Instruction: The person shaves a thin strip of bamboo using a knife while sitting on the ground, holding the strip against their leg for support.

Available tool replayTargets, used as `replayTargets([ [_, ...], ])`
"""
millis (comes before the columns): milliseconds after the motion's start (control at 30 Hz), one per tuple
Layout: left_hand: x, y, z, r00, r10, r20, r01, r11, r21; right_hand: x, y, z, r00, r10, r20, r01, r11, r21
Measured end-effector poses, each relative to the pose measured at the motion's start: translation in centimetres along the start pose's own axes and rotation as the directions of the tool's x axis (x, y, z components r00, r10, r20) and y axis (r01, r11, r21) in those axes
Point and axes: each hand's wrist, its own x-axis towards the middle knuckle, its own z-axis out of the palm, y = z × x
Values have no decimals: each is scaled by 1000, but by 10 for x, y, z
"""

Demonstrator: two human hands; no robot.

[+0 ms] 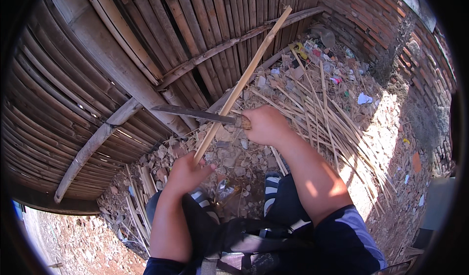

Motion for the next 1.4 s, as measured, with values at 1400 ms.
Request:
replayTargets([
  [1400,1,-4,-5,990,115,-84,-103,985,136,27,57,6,945,206,-253,-157,967,202],
])
